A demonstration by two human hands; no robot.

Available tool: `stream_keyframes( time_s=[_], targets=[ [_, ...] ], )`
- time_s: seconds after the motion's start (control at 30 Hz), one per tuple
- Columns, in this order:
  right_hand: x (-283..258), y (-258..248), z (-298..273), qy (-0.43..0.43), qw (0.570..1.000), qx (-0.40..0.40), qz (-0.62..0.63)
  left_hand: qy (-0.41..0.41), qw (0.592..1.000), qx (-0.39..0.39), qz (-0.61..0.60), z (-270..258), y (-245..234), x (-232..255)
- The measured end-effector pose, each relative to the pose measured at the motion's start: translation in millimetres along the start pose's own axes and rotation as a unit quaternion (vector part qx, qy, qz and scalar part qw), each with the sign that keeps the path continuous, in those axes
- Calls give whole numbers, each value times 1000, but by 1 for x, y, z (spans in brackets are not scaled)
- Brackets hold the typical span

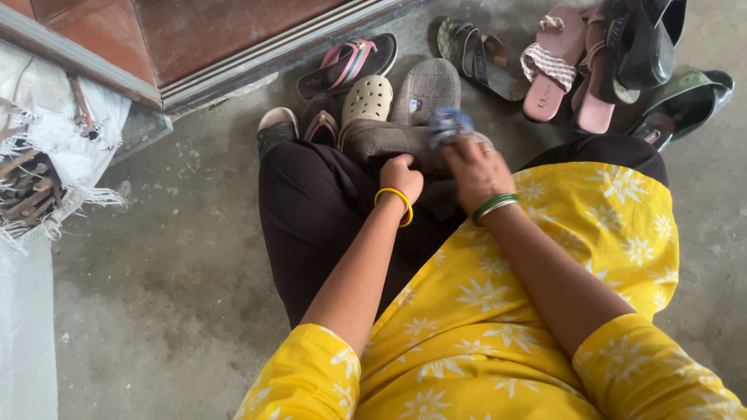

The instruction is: The person sits on the floor and wipes a pair of fuzzy slippers with a cloth, then places them in a shoe cabinet. They then pick up a pair of flip-flops and begin wiping them with the same cloth.

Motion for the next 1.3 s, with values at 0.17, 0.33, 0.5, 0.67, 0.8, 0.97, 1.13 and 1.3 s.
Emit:
stream_keyframes(
  time_s=[0.17, 0.33, 0.5, 0.67, 0.8, 0.97, 1.13, 1.3],
  targets=[
    [36, -19, -6, 174, 982, -23, -68, -7, 1000, -13, -2, -8, 0, 4],
    [5, -23, 3, 54, 995, 80, 17, 42, 998, -5, 56, -4, 2, 17],
    [-21, 0, 5, -21, 1000, 19, 4, 32, 994, -56, 83, -9, 8, 18],
    [18, -1, -6, 135, 986, -90, -41, 36, 995, -15, 87, -18, 1, 21],
    [36, -15, -6, 203, 977, -60, -34, 14, 994, -40, 104, -18, 2, 23],
    [2, -13, -6, 19, 998, 31, 46, 36, 994, -46, 96, -25, 1, 25],
    [27, 0, -1, 128, 988, -89, 14, 43, 992, -47, 111, -23, -3, 31],
    [53, -8, -14, 237, 964, -115, -21, 52, 992, -27, 112, -22, 0, 30]
  ],
)
Point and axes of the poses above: each hand's wrist, its own z-axis towards the middle knuckle, its own y-axis out of the palm, x = y × z, the point moved 8 cm from there along z, towards the middle knuckle, and after that the axes turned 5 degrees about z, right-handed, at the moved point
